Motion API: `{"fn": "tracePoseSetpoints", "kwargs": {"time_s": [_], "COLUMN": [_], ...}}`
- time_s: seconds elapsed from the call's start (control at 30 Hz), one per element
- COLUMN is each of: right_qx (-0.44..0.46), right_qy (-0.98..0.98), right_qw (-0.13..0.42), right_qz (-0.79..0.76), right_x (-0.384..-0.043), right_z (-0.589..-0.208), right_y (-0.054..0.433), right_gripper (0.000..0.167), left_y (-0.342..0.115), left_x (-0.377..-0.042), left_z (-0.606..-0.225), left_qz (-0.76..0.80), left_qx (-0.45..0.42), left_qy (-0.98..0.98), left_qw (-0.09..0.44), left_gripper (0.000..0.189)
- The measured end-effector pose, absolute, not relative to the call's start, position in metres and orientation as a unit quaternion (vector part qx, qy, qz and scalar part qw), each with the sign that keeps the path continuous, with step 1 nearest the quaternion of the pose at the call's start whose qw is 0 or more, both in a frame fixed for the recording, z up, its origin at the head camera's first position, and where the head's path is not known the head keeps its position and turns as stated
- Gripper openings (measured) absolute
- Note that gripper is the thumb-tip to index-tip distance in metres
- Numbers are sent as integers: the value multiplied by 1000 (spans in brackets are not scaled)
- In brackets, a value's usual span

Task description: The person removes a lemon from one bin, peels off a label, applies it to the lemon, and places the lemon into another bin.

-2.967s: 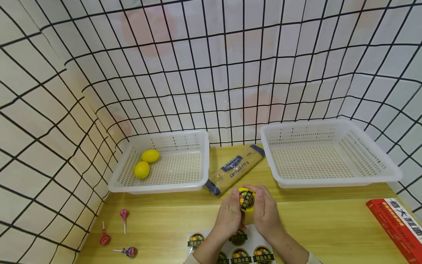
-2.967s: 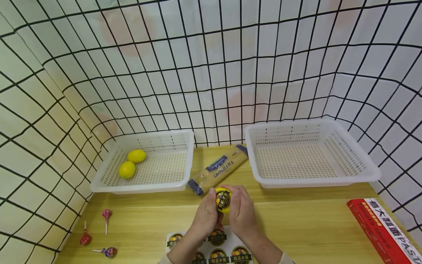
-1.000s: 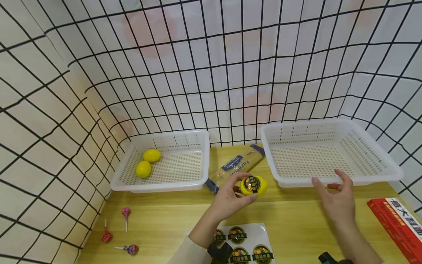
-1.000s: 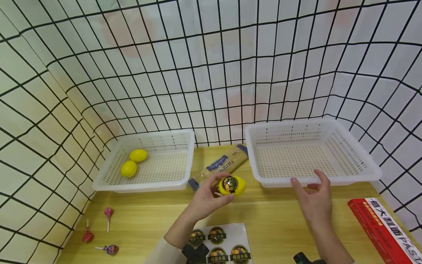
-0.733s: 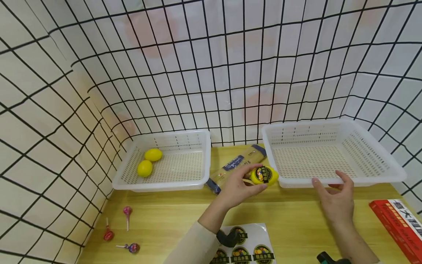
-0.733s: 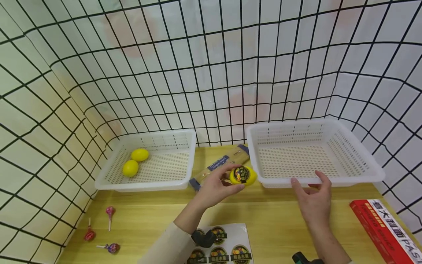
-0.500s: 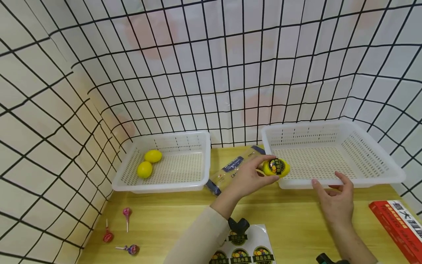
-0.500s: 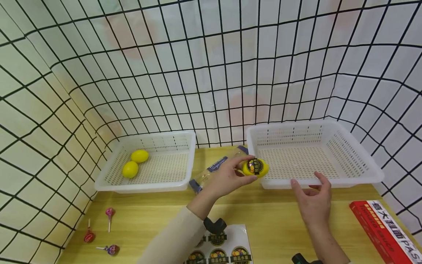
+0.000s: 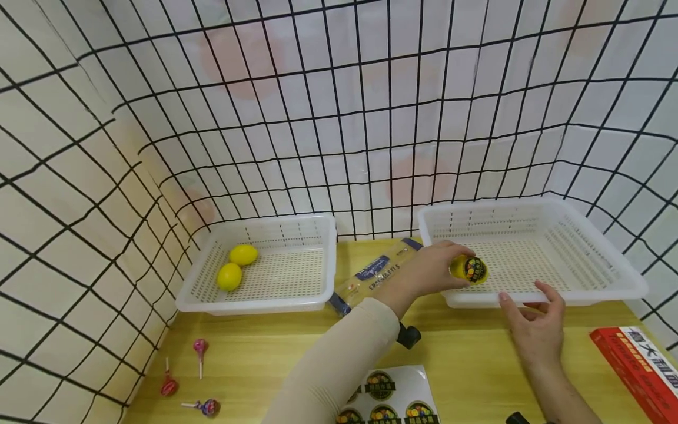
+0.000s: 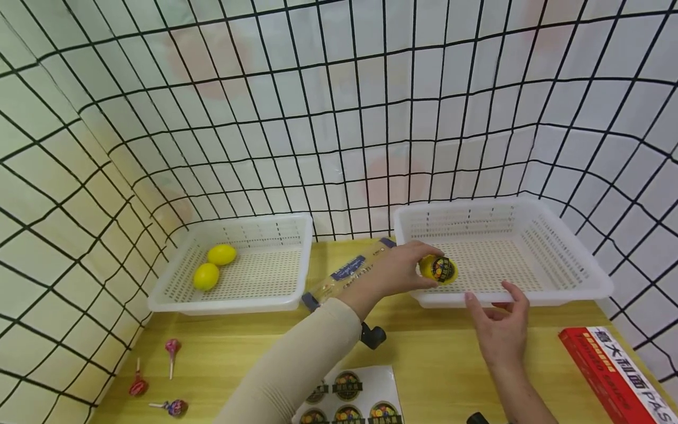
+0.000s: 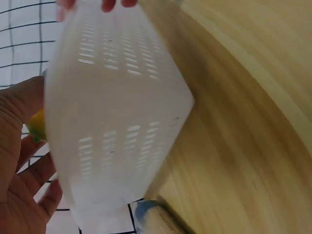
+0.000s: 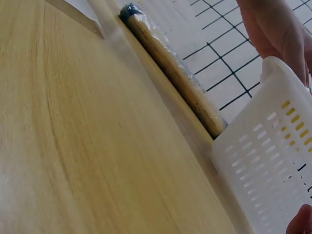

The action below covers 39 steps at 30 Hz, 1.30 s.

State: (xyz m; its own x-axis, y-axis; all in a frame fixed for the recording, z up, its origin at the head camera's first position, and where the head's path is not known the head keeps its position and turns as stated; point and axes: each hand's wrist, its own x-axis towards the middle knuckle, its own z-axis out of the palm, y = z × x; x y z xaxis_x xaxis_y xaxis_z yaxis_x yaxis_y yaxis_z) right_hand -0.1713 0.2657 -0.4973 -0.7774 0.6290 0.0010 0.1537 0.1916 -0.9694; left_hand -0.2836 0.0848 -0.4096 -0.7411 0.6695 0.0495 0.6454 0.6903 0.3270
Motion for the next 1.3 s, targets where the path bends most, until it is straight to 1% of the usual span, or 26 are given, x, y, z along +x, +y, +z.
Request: {"fn": "tracePoseSetpoints", "kwargs": {"time_s": [0.13, 0.27, 0.5, 0.7, 0.77, 0.83, 1.03, 1.13, 1.3], "right_qx": [-267, -267, -266, -264, -264, -262, -260, -265, -263], "right_qy": [-746, -749, -748, -750, -752, -754, -757, -760, -754], "right_qw": [209, 209, 214, 211, 211, 213, 210, 200, 186], "right_qz": [573, 570, 569, 568, 566, 563, 562, 559, 572], "right_x": [-171, -171, -171, -171, -171, -171, -171, -168, -168], "right_z": [-499, -500, -501, -503, -503, -504, -503, -501, -499], "right_y": [267, 267, 265, 266, 266, 266, 265, 266, 267], "right_gripper": [75, 75, 73, 73, 73, 73, 73, 73, 72], "left_y": [97, 103, 104, 101, 99, 95, 68, 49, 8], "left_x": [-289, -292, -291, -291, -291, -290, -269, -251, -218], "left_z": [-411, -415, -419, -421, -423, -425, -432, -437, -447], "left_qz": [112, 95, 80, 86, 88, 91, 142, 201, 295], "left_qx": [374, 370, 363, 361, 365, 372, 392, 377, 328], "left_qy": [920, 923, 928, 928, 926, 924, 904, 898, 892], "left_qw": [44, 52, 36, 36, 26, 4, -93, -106, -97], "left_gripper": [61, 61, 59, 45, 39, 35, 25, 24, 22]}}
